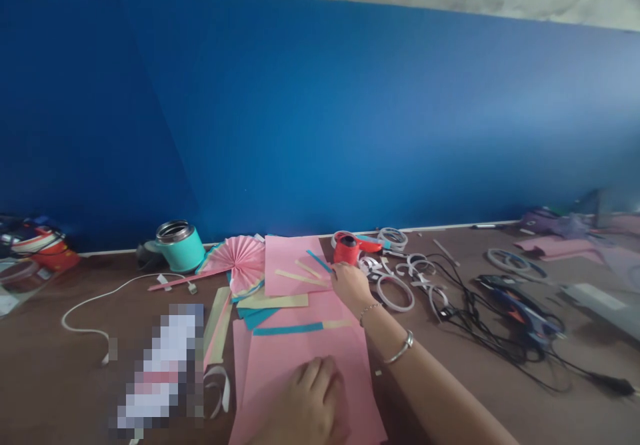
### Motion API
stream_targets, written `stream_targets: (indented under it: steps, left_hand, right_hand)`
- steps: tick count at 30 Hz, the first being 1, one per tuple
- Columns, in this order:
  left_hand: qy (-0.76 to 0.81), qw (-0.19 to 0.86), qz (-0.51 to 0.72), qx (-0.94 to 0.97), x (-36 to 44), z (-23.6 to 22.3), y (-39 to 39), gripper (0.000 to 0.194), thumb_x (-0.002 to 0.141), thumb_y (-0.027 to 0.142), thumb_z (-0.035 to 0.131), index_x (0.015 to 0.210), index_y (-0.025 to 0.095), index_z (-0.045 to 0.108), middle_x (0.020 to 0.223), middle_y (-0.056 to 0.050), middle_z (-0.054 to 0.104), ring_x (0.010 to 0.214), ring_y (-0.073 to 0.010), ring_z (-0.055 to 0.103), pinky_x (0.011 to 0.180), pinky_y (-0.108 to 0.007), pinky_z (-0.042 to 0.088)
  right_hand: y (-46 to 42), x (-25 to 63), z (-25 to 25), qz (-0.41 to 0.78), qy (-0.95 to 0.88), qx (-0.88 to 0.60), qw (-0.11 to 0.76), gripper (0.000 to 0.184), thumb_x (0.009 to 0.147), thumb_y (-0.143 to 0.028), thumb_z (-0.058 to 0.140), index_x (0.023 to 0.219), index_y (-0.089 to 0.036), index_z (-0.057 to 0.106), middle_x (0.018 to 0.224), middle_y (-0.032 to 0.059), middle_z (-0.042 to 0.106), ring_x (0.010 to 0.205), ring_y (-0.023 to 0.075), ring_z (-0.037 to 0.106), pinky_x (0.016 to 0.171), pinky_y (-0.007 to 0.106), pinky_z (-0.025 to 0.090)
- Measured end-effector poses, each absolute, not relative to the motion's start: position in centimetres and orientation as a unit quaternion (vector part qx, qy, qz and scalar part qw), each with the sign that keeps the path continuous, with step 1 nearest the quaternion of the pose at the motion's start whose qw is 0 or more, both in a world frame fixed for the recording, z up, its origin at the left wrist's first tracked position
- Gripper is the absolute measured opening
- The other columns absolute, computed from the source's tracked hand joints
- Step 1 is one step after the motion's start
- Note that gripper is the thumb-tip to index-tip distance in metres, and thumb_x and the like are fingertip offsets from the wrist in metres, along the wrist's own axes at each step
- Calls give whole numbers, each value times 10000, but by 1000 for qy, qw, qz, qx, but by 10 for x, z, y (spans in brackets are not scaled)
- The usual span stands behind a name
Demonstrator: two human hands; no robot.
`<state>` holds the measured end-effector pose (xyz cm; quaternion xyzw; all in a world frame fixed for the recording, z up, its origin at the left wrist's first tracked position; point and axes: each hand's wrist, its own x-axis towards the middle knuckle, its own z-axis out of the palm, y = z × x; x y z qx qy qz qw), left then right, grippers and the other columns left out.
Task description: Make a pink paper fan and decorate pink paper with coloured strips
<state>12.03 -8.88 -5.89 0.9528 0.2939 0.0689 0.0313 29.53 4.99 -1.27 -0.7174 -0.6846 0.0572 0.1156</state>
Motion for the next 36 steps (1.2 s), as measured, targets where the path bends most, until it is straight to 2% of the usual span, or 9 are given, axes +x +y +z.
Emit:
stream_targets:
  steps: [4,7,9,14,17,21,26,32,36]
  left_hand:
    - [309,62,83,945,114,-62,-85,572,835,531,504,1275,166,504,1389,-162,451,1181,-323,480,944,-437,425]
    - [340,86,82,933,107,-58,-81,741,778,597,542,1368,170,405,1437,-188,374,1304,-395,325,1011,-551,337]
    - [359,102,79,924,103,-55,-80,801,766,621,537,1406,180,344,1464,-209,313,1332,-435,252,1003,-618,301]
    - [395,143,59,906,101,-50,-79,788,800,677,400,1433,221,287,1465,-235,287,1310,-502,244,928,-745,241]
    - [402,161,60,899,102,-48,-79,788,809,660,411,1437,205,275,1474,-220,279,1334,-486,195,955,-731,236]
    - [407,165,94,894,101,-49,-78,705,841,545,480,1422,182,313,1497,-186,249,1366,-422,167,1018,-641,279]
    - [422,179,95,883,102,-46,-79,634,861,497,470,1381,142,395,1469,-195,311,1338,-407,252,1019,-602,326]
    - [448,171,67,875,105,-36,-77,622,861,479,476,1375,138,398,1440,-186,365,1326,-367,304,1042,-541,337]
    - [447,123,67,883,96,-29,-72,492,890,382,453,1313,131,478,1389,-177,446,1295,-350,371,1031,-533,355]
  right_hand:
    - [57,289,-14,38,-687,-722,75,258,821,-72,430,928,-104,662,941,176,668,885,268,642,693,317,435]
    - [58,288,-13,26,-693,-718,62,270,815,-59,430,950,-121,655,969,162,654,904,257,638,678,303,436]
    - [58,288,-13,19,-695,-716,58,268,817,-68,433,957,-127,654,989,152,644,901,249,637,667,294,436]
    - [57,289,-13,14,-695,-716,64,274,834,-110,433,990,-147,654,1025,133,622,888,225,637,669,279,430]
    - [56,289,-14,19,-692,-718,71,294,844,-134,425,1017,-169,659,1022,121,618,884,218,636,666,272,426]
    - [54,291,-15,25,-688,-721,82,299,852,-160,417,1021,-173,663,1032,123,614,882,215,631,659,267,418]
    - [52,291,-16,42,-690,-714,110,279,864,-192,416,968,-169,674,1026,115,635,874,204,623,659,249,400]
    - [49,292,-19,77,-697,-698,144,228,828,-191,479,903,-195,695,1028,73,653,908,188,614,678,220,395]
    - [48,296,-20,95,-695,-694,159,217,808,-197,504,868,-190,713,992,74,668,890,184,621,688,213,401]
